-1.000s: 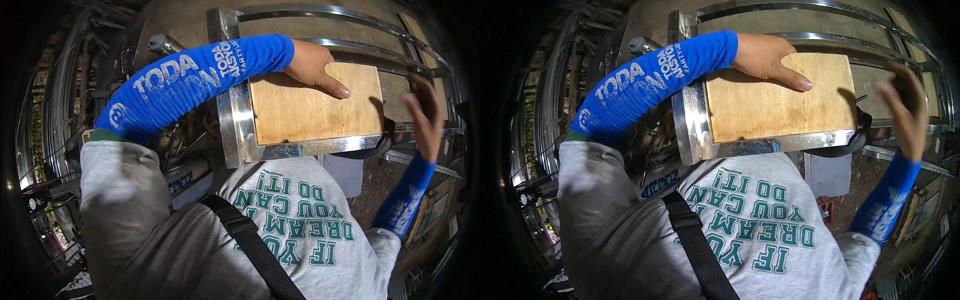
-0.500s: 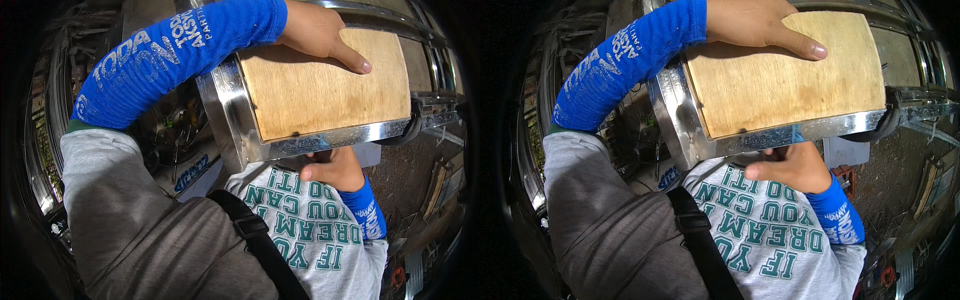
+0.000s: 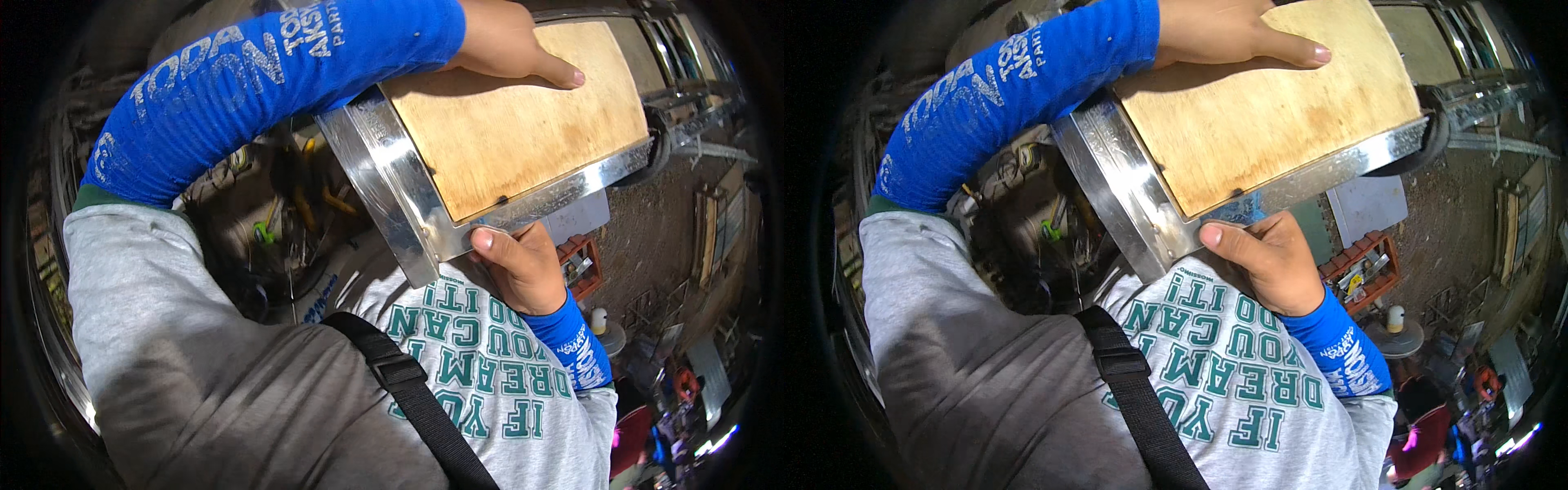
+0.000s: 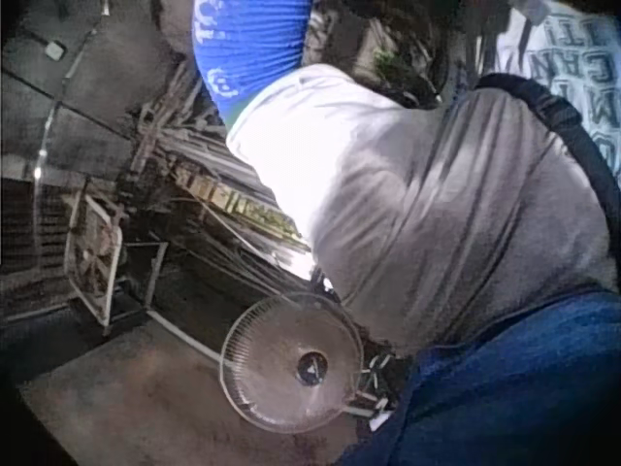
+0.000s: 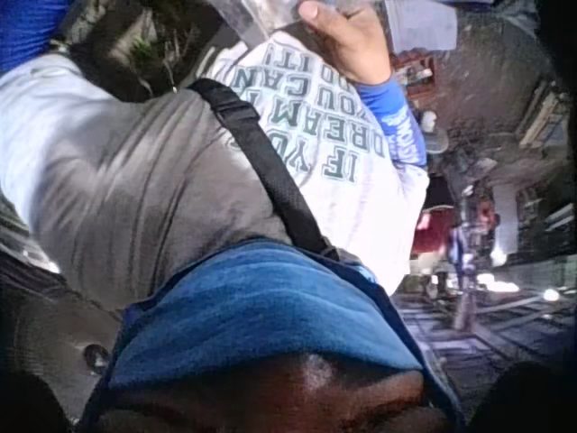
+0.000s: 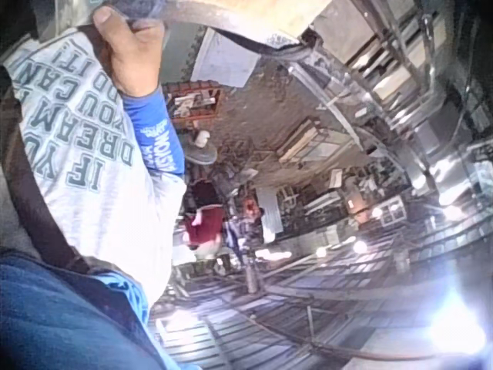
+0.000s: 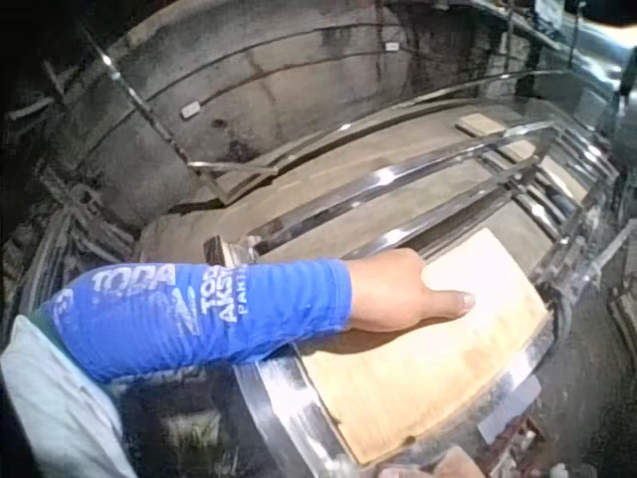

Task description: The person positions a wooden board inside a metal frame, then uses an angle grinder to smooth the frame's edges. They repeatedly check fit and alignment with a metal square before continuing to grind.

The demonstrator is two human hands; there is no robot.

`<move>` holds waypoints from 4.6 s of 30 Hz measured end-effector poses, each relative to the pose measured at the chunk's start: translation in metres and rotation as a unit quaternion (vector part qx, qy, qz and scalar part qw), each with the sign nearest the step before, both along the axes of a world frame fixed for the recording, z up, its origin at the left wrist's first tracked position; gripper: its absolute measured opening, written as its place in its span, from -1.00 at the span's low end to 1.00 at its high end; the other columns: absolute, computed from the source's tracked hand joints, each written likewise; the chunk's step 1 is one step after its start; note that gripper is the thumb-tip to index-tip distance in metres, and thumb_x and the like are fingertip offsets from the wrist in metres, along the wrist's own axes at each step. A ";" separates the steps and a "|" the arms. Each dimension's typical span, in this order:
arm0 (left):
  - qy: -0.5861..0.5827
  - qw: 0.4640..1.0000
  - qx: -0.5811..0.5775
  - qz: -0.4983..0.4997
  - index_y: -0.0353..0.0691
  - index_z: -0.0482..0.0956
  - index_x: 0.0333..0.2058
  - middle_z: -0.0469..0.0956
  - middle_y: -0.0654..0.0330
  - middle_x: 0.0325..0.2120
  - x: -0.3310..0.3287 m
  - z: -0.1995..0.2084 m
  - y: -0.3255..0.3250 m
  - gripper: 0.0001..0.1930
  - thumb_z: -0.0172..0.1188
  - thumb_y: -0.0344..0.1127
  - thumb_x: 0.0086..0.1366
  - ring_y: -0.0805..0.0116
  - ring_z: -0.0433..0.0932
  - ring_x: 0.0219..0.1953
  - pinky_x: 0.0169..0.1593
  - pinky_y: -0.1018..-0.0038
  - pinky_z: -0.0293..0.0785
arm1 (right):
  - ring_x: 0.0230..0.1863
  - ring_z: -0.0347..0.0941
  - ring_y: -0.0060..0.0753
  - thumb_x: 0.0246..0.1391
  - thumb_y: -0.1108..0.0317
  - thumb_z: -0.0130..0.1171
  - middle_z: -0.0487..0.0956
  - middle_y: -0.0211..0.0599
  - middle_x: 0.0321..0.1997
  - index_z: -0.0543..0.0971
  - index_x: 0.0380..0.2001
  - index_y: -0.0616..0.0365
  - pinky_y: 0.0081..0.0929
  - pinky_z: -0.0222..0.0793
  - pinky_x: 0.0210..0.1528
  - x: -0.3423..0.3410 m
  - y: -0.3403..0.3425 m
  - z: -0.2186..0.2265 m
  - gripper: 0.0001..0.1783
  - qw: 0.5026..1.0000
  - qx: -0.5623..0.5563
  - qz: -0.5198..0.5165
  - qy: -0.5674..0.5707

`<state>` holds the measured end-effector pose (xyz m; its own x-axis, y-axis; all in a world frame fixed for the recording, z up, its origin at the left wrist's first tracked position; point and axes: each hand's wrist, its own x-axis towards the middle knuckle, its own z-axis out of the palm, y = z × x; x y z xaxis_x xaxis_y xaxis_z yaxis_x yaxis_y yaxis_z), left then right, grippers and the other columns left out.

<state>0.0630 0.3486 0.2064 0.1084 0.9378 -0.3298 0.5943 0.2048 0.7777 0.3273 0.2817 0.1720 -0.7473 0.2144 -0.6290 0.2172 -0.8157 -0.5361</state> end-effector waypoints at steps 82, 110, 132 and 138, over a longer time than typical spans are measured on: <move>-0.191 0.973 -0.110 0.069 -0.54 0.65 0.01 0.74 -0.04 -0.15 0.032 -0.010 0.023 -0.43 0.28 0.01 0.46 0.27 0.71 -0.17 -0.07 0.35 0.61 | -0.35 0.52 -0.67 0.22 0.25 0.40 0.70 -0.36 -0.28 0.67 -0.18 0.31 -0.63 0.39 -0.29 0.012 -0.018 0.014 -0.70 0.977 0.108 -0.171 -0.069; -0.148 0.986 -0.058 0.047 -0.68 0.63 -0.07 0.72 -0.17 -0.20 0.037 -0.008 0.025 -0.28 0.30 0.13 0.39 0.16 0.70 -0.16 -0.05 0.30 0.60 | -0.20 0.56 -0.51 0.15 0.47 0.23 0.70 -0.26 -0.18 0.65 -0.15 0.40 -0.50 0.44 -0.04 -0.006 -0.014 0.005 -0.76 0.928 0.171 -0.321 -0.080; -0.007 0.998 -0.045 0.050 -0.45 0.74 -0.24 0.72 -0.25 -0.20 0.075 -0.043 0.026 -0.29 0.35 0.29 0.20 -0.12 0.73 -0.09 0.03 0.13 0.63 | 0.09 0.55 -0.22 0.18 0.27 0.25 0.60 -0.11 0.13 0.49 0.13 0.41 -0.19 0.45 0.16 0.034 -0.050 -0.003 -0.47 0.960 0.117 -0.244 -0.068; 0.001 0.998 -0.055 0.006 -0.45 0.75 -0.24 0.72 -0.23 -0.20 0.068 -0.038 0.039 -0.29 0.30 0.28 0.22 -0.09 0.72 -0.08 0.05 0.10 0.62 | -0.03 0.62 -0.20 0.34 0.02 0.26 0.67 -0.13 -0.06 0.59 -0.12 0.24 -0.11 0.54 0.10 0.036 -0.037 -0.014 -0.57 0.951 0.154 -0.244 -0.108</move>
